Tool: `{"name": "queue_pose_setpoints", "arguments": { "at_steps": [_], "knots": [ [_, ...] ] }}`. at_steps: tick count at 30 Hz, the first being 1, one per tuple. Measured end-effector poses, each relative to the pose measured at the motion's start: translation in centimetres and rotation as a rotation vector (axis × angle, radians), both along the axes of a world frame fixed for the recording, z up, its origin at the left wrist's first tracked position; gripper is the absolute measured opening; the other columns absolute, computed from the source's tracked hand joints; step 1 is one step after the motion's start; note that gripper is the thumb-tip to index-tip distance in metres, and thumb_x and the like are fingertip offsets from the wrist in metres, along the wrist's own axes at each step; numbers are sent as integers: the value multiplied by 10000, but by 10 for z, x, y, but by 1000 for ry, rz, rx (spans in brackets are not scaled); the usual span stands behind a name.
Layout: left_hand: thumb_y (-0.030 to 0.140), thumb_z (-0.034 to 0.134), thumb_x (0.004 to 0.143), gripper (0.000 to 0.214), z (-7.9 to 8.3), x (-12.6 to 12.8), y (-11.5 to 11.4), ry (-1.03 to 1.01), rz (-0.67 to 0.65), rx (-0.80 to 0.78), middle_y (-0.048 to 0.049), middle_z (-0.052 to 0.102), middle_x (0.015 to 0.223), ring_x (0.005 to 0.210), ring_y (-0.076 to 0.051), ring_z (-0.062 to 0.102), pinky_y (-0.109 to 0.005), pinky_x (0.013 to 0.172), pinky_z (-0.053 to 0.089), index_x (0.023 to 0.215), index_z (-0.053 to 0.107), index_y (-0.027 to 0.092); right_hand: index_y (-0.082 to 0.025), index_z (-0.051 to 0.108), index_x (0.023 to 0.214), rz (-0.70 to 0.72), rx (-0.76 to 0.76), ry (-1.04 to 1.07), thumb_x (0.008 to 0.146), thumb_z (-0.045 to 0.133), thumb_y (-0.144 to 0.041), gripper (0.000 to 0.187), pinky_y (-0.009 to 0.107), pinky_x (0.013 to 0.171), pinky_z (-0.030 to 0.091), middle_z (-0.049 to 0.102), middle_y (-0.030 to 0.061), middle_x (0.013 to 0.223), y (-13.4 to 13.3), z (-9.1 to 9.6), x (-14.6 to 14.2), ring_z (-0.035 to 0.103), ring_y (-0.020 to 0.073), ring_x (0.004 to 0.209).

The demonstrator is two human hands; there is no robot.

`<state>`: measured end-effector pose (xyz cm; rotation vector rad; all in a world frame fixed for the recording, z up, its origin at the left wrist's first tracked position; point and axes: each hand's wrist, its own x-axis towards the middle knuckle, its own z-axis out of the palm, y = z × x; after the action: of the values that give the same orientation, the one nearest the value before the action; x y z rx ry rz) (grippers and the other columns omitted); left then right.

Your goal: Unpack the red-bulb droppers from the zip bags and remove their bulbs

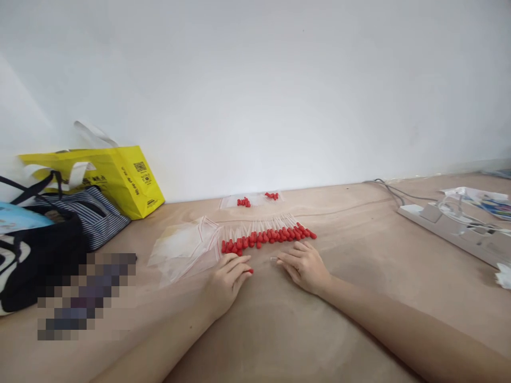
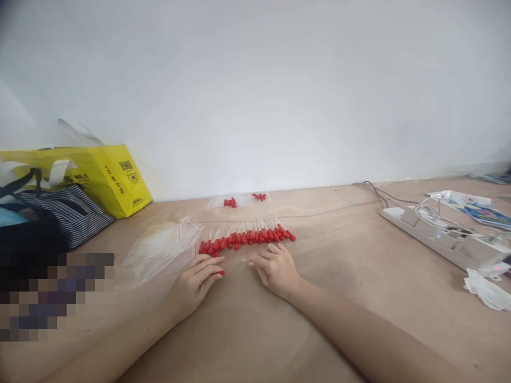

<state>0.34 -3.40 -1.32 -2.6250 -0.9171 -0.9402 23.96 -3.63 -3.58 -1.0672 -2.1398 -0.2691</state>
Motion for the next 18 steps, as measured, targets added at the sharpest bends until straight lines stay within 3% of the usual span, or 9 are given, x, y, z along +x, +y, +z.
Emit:
{"name": "queue_pose_setpoints", "arguments": {
  "at_steps": [3,9,18],
  "knots": [
    [243,419,849,184,-3,10,0,-36,17,-102,-34,569,762,700,-131,555,-254,645,472,827,592,185,-205,601,961,-45,-121,4,850,390,-222,239,225,537,364,545,43,755,2,-2,-4,478,123,630],
    [229,476,787,107,-6,18,9,-120,195,-228,-15,504,799,584,-102,508,-246,576,456,875,501,174,-166,566,984,9,-219,66,817,355,-97,278,242,618,433,463,57,801,10,-6,-12,475,134,691],
    [123,443,710,136,-6,8,3,-161,157,-349,-14,511,784,698,-137,531,-261,616,462,827,476,184,-159,568,771,99,-272,212,758,419,-63,177,257,680,468,461,58,825,2,-4,-28,500,135,747]
  ]
}}
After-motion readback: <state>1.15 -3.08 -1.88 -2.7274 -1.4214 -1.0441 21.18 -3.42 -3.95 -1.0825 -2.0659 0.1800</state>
